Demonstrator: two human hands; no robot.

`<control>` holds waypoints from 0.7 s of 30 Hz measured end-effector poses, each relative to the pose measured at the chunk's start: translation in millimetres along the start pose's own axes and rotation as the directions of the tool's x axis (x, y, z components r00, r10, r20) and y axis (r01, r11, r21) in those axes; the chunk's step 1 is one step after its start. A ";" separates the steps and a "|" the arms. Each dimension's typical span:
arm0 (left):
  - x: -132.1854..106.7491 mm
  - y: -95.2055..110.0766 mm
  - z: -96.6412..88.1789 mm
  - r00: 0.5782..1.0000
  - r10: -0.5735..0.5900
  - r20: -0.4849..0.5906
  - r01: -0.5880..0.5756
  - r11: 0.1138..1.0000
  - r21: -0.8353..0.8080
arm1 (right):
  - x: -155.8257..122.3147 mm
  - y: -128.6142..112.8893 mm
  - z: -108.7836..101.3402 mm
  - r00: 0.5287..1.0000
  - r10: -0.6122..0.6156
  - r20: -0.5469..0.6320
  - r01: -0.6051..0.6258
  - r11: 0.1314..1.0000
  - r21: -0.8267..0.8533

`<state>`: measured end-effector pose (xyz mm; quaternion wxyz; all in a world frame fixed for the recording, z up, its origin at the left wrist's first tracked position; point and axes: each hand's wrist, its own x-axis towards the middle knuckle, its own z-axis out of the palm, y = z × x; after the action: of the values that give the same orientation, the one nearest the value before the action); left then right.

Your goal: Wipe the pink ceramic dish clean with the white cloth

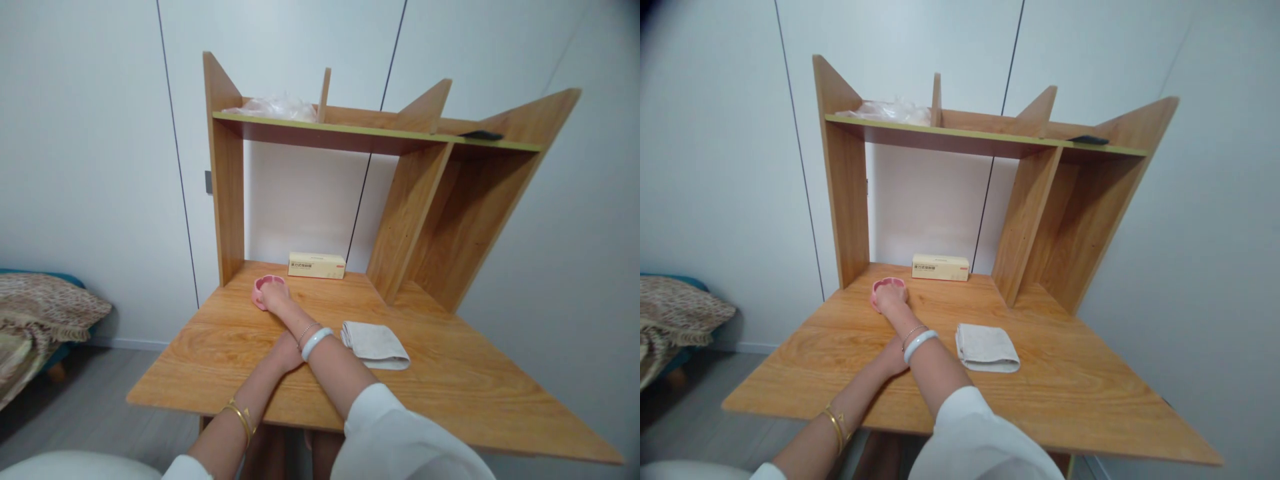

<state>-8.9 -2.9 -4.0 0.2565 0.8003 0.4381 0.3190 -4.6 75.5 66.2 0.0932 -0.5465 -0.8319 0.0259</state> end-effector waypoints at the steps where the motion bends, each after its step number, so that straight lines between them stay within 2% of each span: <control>1: -0.5 -0.2 -0.2 1.000 -0.007 -0.009 0.007 0.999 0.036 | -0.3 -1.1 -0.6 1.000 -0.021 -0.017 0.021 1.000 0.013; 4: 0.7 0.1 -0.3 1.000 -0.027 0.016 0.025 0.989 0.148 | -9.3 6.7 -5.7 0.992 -0.084 -0.095 0.090 0.994 0.057; 6: 3.0 1.5 -0.3 0.997 -0.046 0.056 0.032 0.971 0.239 | -21.2 21.9 -11.9 0.985 -0.088 -0.146 0.100 0.992 0.078; 8: 5.1 3.6 -0.1 0.992 -0.077 0.095 0.040 0.939 0.342 | -37.1 44.1 -19.7 0.985 -0.046 -0.168 0.061 0.995 0.082; 11: 6.6 6.1 0.3 0.988 -0.112 0.108 0.055 0.903 0.427 | -67.1 81.7 -33.6 0.989 0.040 -0.141 -0.032 0.998 0.061; 13: 6.8 6.7 0.6 0.988 -0.120 0.100 0.063 0.893 0.446 | -88.6 102.0 -43.4 0.991 0.104 -0.085 -0.101 0.994 0.031; 15: 6.8 6.9 0.6 0.987 -0.131 0.096 0.074 0.891 0.449 | -108.0 114.1 -52.4 0.979 0.193 0.065 -0.189 0.979 -0.073; 18: 7.3 7.3 0.2 0.986 -0.137 0.098 0.080 0.893 0.443 | -127.5 118.2 -59.4 0.918 0.316 0.240 -0.259 0.936 -0.240; 21: 8.2 7.9 0.0 0.986 -0.132 0.100 0.074 0.893 0.443 | -134.5 115.7 -55.1 0.876 0.370 0.308 -0.278 0.911 -0.305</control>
<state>-1.3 0.5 3.7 0.1140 0.8317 0.5232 0.1467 162.0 -4.2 86.5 -0.1361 -0.6722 -0.7269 0.0348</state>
